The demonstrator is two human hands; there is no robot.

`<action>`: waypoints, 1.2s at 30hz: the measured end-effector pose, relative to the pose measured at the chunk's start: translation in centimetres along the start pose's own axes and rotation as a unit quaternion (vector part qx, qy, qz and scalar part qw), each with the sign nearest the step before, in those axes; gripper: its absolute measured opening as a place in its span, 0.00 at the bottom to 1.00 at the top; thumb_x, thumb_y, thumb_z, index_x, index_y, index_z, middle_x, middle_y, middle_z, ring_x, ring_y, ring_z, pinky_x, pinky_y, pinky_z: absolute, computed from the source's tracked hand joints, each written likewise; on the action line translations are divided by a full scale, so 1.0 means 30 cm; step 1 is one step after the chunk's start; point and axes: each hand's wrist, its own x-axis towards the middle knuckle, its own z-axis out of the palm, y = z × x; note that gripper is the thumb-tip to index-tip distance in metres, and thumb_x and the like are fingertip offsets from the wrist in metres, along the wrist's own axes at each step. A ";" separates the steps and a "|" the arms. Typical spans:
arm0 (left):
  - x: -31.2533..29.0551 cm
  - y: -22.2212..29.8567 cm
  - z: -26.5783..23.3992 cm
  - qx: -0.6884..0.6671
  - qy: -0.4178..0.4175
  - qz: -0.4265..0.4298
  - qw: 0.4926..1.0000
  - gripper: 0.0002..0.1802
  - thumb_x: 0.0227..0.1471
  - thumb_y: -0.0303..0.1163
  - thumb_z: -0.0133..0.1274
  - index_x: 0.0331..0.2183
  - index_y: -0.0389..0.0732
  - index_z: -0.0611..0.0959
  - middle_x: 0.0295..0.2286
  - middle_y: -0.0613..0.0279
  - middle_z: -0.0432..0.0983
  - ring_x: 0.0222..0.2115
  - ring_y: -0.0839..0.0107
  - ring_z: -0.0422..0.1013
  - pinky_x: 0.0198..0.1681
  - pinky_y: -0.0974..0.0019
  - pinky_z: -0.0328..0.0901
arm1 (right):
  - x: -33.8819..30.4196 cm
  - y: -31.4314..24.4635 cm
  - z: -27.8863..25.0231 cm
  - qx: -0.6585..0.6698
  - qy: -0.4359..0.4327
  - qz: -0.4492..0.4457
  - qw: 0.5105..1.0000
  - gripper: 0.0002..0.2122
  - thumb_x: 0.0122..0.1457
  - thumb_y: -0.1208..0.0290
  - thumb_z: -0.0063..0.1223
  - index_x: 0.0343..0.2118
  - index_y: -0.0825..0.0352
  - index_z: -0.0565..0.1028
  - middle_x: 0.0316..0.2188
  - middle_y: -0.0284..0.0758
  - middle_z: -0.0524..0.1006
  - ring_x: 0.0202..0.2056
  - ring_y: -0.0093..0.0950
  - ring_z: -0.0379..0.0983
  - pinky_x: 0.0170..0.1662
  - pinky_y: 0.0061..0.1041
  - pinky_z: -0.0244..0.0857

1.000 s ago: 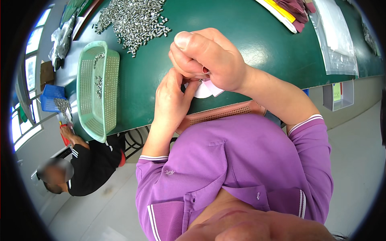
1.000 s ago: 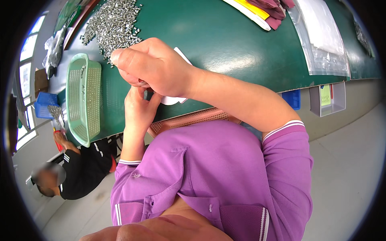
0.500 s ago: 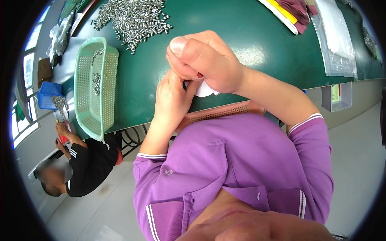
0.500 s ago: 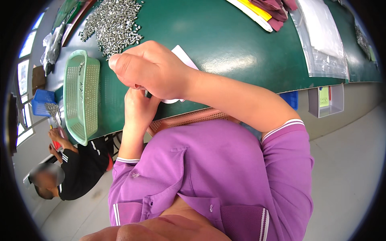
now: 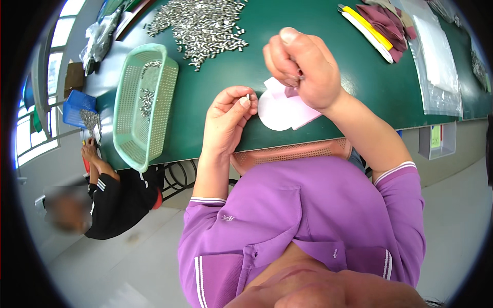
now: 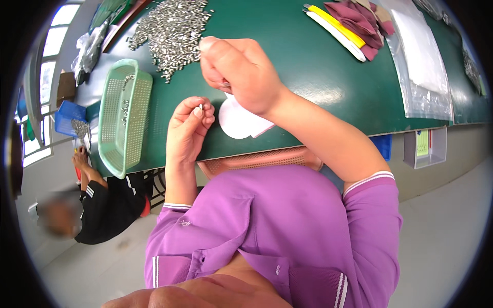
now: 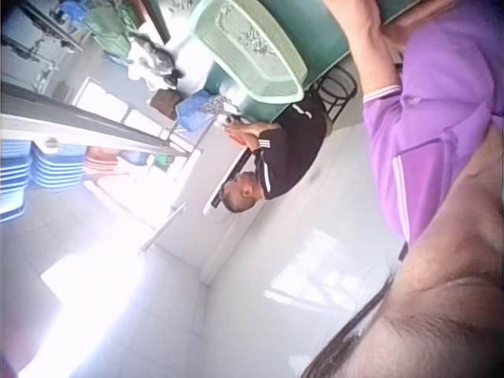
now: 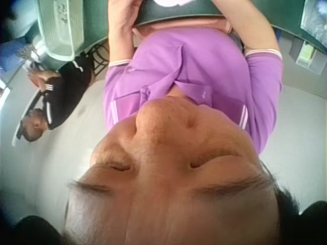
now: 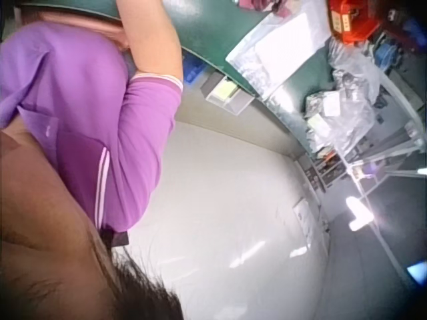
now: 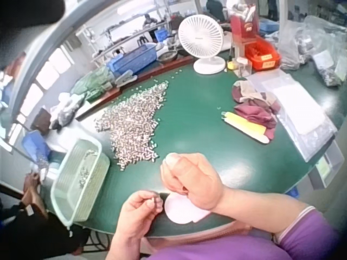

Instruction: The person places a plastic basket on their lap, then picks up small metal pieces from the tray and desk by hand, positions them on a template, and presses them using a hand punch tool.

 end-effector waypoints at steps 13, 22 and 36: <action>-0.004 0.008 -0.012 -0.039 0.015 0.048 0.998 0.12 0.48 0.21 0.47 0.38 0.37 0.71 0.30 0.59 0.70 0.31 0.74 0.68 0.34 0.74 0.66 | 0.007 0.002 0.006 -0.021 -0.004 -0.021 1.000 0.21 0.58 0.62 0.25 0.09 0.63 0.55 0.07 0.28 0.56 0.13 0.16 0.47 0.16 0.16 0.43; -0.011 0.062 -0.013 0.092 0.073 0.133 0.984 0.20 0.46 0.18 0.46 0.44 0.35 0.67 0.31 0.58 0.70 0.30 0.74 0.68 0.34 0.72 0.66 | 0.003 0.006 -0.009 0.002 -0.024 -0.008 1.000 0.19 0.58 0.64 0.30 0.10 0.64 0.55 0.09 0.27 0.56 0.14 0.17 0.50 0.18 0.17 0.46; -0.024 0.213 -0.213 -0.287 0.001 0.120 0.950 0.09 0.49 0.21 0.46 0.36 0.36 0.71 0.33 0.60 0.65 0.33 0.72 0.63 0.36 0.73 0.67 | 0.002 0.005 0.006 -0.022 -0.004 -0.025 0.999 0.20 0.58 0.63 0.24 0.09 0.62 0.54 0.06 0.27 0.54 0.13 0.16 0.46 0.16 0.16 0.42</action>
